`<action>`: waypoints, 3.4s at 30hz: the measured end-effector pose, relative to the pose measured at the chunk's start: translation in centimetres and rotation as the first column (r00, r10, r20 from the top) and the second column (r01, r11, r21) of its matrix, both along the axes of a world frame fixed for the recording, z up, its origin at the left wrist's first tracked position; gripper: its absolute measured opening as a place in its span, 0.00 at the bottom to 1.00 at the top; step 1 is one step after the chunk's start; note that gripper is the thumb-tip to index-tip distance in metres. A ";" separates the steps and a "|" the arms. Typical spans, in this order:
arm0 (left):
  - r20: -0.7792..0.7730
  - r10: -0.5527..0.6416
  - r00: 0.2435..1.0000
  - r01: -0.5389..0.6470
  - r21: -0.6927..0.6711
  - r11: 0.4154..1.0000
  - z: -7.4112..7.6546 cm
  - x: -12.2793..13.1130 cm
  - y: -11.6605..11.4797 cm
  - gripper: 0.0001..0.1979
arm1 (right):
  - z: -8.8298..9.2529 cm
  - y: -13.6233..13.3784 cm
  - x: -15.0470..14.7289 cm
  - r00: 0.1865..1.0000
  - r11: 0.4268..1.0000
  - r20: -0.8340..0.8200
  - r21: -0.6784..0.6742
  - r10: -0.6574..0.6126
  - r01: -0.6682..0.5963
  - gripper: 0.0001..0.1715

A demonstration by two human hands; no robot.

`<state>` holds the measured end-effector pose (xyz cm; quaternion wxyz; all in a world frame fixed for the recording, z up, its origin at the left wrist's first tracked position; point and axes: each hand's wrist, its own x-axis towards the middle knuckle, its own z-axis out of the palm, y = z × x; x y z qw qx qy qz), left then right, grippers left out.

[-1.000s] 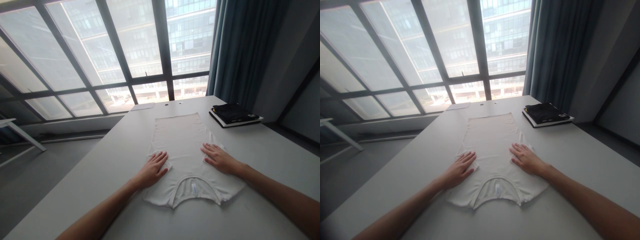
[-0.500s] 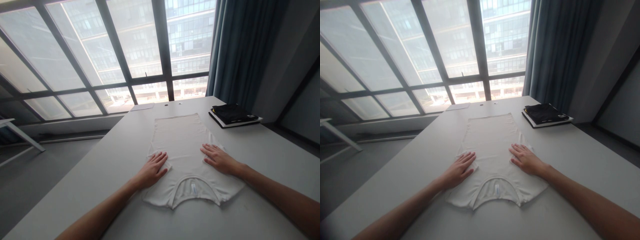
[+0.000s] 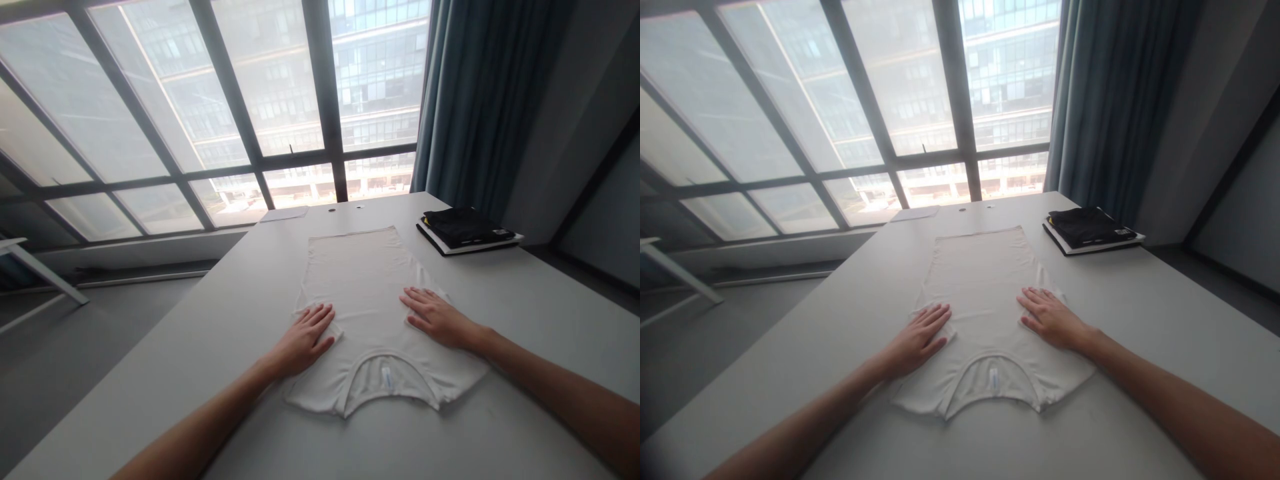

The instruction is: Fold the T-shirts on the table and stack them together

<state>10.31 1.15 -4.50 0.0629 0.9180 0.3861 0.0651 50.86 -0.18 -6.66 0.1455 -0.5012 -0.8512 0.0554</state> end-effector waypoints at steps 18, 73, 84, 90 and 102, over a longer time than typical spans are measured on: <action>-0.023 -0.002 1.000 0.002 0.012 1.000 0.0 0.0 0.0 0.33 | 0.1 -0.1 -0.1 1.000 1.000 -0.001 -0.010 -0.002 0.002 0.36; 0.204 -0.331 0.921 0.365 -0.161 0.917 4.3 -1.3 -7.6 0.14 | 5.4 -10.3 2.7 0.932 0.925 -0.099 -0.124 0.348 -0.359 0.13; 0.222 -0.358 0.907 0.368 -0.006 0.930 4.6 -0.8 -8.7 0.11 | 3.7 -10.4 2.4 0.900 0.908 -0.122 0.030 0.419 -0.418 0.12; 0.344 -0.095 0.934 0.147 -0.128 0.981 6.1 -0.8 -6.6 0.12 | 6.0 -8.4 2.5 0.927 0.963 -0.316 -0.106 0.202 -0.246 0.13; 0.185 0.192 0.964 -0.119 -0.344 0.931 6.5 0.7 6.7 0.20 | 6.7 5.3 1.1 0.979 0.961 -0.199 -0.275 -0.036 -0.021 0.14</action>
